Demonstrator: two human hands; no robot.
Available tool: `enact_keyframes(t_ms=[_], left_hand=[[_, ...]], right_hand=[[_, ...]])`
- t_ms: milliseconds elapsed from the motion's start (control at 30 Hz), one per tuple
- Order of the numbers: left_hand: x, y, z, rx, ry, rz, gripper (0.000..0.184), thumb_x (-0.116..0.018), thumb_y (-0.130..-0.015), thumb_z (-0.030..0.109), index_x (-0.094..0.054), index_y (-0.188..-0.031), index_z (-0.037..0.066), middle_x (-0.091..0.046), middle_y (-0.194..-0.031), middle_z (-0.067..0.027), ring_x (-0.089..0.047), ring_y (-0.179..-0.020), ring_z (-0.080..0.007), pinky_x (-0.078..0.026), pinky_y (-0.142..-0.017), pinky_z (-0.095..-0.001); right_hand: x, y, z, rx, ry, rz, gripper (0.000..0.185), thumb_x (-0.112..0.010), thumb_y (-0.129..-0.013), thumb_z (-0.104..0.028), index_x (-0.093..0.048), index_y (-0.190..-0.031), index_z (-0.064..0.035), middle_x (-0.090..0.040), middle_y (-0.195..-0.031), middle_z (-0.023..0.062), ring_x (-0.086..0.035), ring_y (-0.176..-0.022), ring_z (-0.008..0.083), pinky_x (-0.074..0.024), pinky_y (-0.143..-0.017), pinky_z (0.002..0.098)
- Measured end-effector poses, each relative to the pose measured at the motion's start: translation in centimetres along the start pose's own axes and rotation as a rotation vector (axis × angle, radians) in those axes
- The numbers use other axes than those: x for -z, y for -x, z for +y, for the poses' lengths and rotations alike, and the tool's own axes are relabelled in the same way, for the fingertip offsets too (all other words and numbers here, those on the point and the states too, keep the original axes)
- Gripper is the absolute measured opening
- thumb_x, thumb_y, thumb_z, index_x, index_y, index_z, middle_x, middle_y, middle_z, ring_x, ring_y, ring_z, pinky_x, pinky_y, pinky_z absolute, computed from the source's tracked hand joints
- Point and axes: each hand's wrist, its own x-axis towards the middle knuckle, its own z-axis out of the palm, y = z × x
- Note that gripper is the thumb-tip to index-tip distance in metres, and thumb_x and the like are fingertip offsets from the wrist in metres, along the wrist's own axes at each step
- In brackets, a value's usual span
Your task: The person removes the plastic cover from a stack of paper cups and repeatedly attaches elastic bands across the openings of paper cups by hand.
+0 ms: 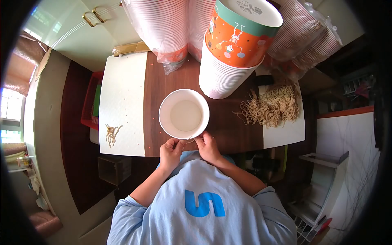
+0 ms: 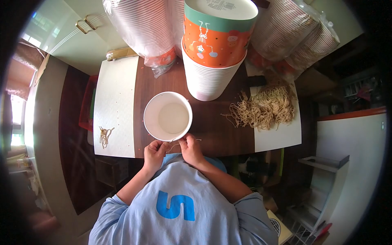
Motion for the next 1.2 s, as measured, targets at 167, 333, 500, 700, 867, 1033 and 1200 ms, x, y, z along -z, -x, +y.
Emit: enact_keyframes(t_ms=[167, 333, 500, 700, 867, 1033, 1200], left_hand=[[0.7, -0.1, 0.6, 0.077, 0.110, -0.156, 0.020, -0.061, -0.094, 0.018, -0.062, -0.085, 0.000, -0.061, -0.071, -0.0014, -0.048, -0.059, -0.0049, -0.038, -0.052, -0.0198], [1.4, -0.2, 1.5, 0.233, 0.287, -0.284, 0.018, -0.061, -0.094, 0.020, -0.061, -0.087, 0.003, -0.061, -0.074, -0.0009, -0.048, -0.059, -0.0053, -0.037, -0.051, -0.0196], [1.7, 0.3, 2.4, 0.368, 0.366, -0.315, 0.020, -0.060, -0.095, 0.021, -0.063, -0.095, 0.002, -0.064, -0.079, -0.0034, -0.052, -0.064, -0.0053, -0.043, -0.057, -0.0197], [3.0, 2.0, 2.0, 0.232, 0.133, -0.353, 0.022, -0.060, -0.094, 0.020, -0.067, -0.101, 0.000, -0.067, -0.082, -0.0039, -0.057, -0.068, -0.0073, -0.047, -0.062, -0.0198], [2.4, 2.7, 4.0, 0.116, -0.071, -0.376, 0.020, -0.058, -0.095, 0.015, -0.067, -0.099, -0.002, -0.067, -0.083, -0.0033, -0.058, -0.074, -0.0072, -0.048, -0.065, -0.0213], [2.7, 3.1, 6.1, 0.007, -0.220, -0.388, 0.017, -0.059, -0.094, 0.014, -0.067, -0.097, -0.001, -0.067, -0.082, -0.0023, -0.057, -0.073, -0.0051, -0.047, -0.066, -0.0214], [3.7, 4.2, 8.6, 0.019, -0.147, -0.570, 0.015, -0.059, -0.094, 0.013, -0.066, -0.094, 0.000, -0.068, -0.084, -0.0022, -0.058, -0.076, -0.0050, -0.047, -0.068, -0.0214]], right_hand=[[0.1, -0.1, -0.8, 0.196, 0.242, 0.077, 0.011, -0.056, -0.090, -0.010, -0.050, -0.093, -0.0011, -0.056, -0.090, 0.0185, -0.058, -0.077, 0.0397, -0.0471, -0.067, 0.0466], [0.1, -0.1, -1.8, 0.168, 0.332, 0.080, 0.012, -0.057, -0.089, -0.009, -0.049, -0.092, -0.0014, -0.056, -0.089, 0.0179, -0.058, -0.078, 0.0388, -0.0466, -0.066, 0.0468], [0.9, -0.5, -0.9, 0.224, 0.185, 0.077, 0.013, -0.060, -0.088, -0.011, -0.053, -0.092, -0.0019, -0.057, -0.089, 0.0169, -0.058, -0.074, 0.0371, -0.0471, -0.064, 0.0450], [3.8, 0.4, -4.3, 0.272, 0.389, -0.041, 0.019, -0.067, -0.079, -0.006, -0.057, -0.095, -0.0074, -0.059, -0.089, 0.0120, -0.061, -0.079, 0.0302, -0.0470, -0.069, 0.0412], [2.9, -0.5, -7.1, 0.735, 0.378, -0.153, 0.031, -0.070, -0.070, -0.001, -0.062, -0.099, -0.0087, -0.062, -0.096, 0.0075, -0.063, -0.080, 0.0264, -0.0493, -0.071, 0.0371], [2.7, -0.7, -5.5, 0.753, 0.325, -0.212, 0.020, -0.070, -0.070, 0.000, -0.064, -0.089, -0.0046, -0.064, -0.095, 0.0085, -0.064, -0.077, 0.0249, -0.0527, -0.067, 0.0342], [3.7, -0.7, -5.0, 0.643, 0.351, -0.198, 0.014, -0.071, -0.073, -0.003, -0.068, -0.086, -0.0046, -0.068, -0.092, 0.0089, -0.068, -0.073, 0.0239, -0.0557, -0.062, 0.0330]])
